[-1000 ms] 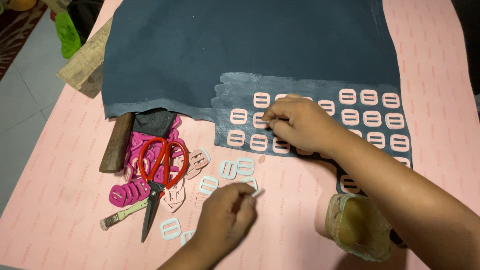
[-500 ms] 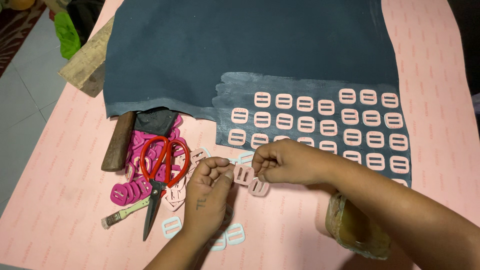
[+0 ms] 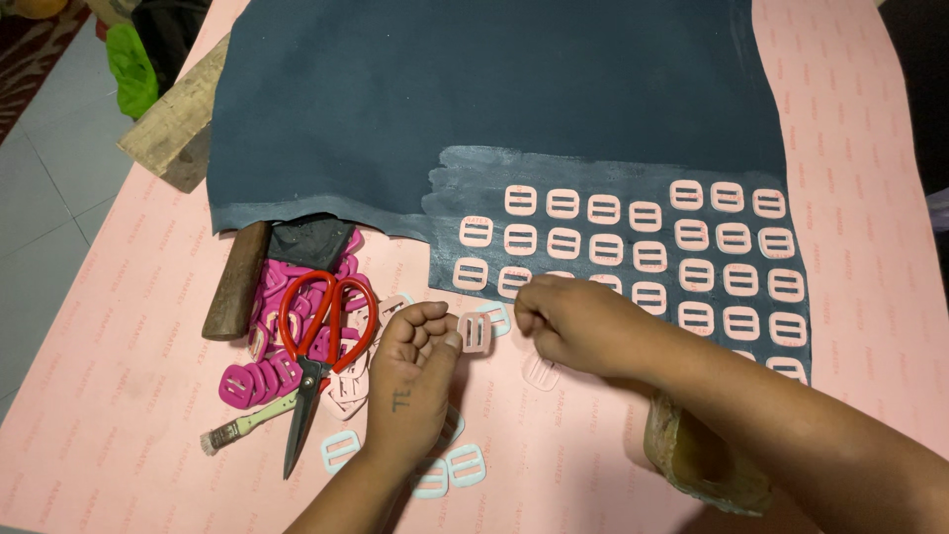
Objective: The person picks up small plastic slider buckles one at a time, brushes glue onto each buckle with a paintbrush, and places the glued buckles in rows on a dark board. Later the person brushes glue along the edge of the dark board itself.
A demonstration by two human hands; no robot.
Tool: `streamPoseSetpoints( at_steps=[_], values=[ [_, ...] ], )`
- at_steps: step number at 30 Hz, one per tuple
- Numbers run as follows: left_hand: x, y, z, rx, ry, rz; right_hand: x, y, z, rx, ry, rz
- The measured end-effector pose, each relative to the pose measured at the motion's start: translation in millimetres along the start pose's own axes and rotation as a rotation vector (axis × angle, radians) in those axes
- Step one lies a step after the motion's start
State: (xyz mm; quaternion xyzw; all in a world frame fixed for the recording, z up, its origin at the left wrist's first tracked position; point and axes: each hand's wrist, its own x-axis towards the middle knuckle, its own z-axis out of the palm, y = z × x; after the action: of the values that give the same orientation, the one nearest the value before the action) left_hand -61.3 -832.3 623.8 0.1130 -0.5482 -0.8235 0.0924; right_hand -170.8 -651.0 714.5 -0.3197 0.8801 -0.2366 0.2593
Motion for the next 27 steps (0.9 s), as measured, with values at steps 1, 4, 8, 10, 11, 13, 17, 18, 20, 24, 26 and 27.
streamPoseSetpoints(
  at_steps=[1,4,8,10,11,13,17,18,20,24,26,27],
  values=[
    [0,0,0,-0.025,-0.028,-0.012,1,-1,-1,0.087,0.056,-0.027],
    [1,1,2,-0.111,-0.108,-0.030,4,-3,-1,0.446,0.000,-0.038],
    [0,9,8,0.103,-0.106,0.096,9,1,0,0.459,-0.030,0.092],
    [-1,16,11,0.403,-0.101,0.290,13,6,0,0.566,0.079,0.057],
    [-2,20,11,0.562,-0.125,0.428,13,9,0,0.643,0.079,0.084],
    [-2,27,14,0.746,-0.163,0.583,14,14,-1,0.799,0.080,0.140],
    [5,37,19,0.744,-0.220,0.616,13,21,-2,0.863,0.080,0.134],
    [7,38,20,0.719,-0.238,0.612,13,21,-3,0.877,0.080,0.144],
    [12,38,22,0.729,-0.235,0.664,14,21,-5,0.880,0.086,0.156],
    [26,40,23,0.702,-0.267,0.582,16,20,-12,0.853,0.146,0.178],
    [42,44,22,0.804,-0.220,0.697,18,21,-18,0.778,0.203,0.188],
    [53,47,21,0.856,-0.197,0.751,18,23,-23,0.709,0.237,0.192]
  ],
)
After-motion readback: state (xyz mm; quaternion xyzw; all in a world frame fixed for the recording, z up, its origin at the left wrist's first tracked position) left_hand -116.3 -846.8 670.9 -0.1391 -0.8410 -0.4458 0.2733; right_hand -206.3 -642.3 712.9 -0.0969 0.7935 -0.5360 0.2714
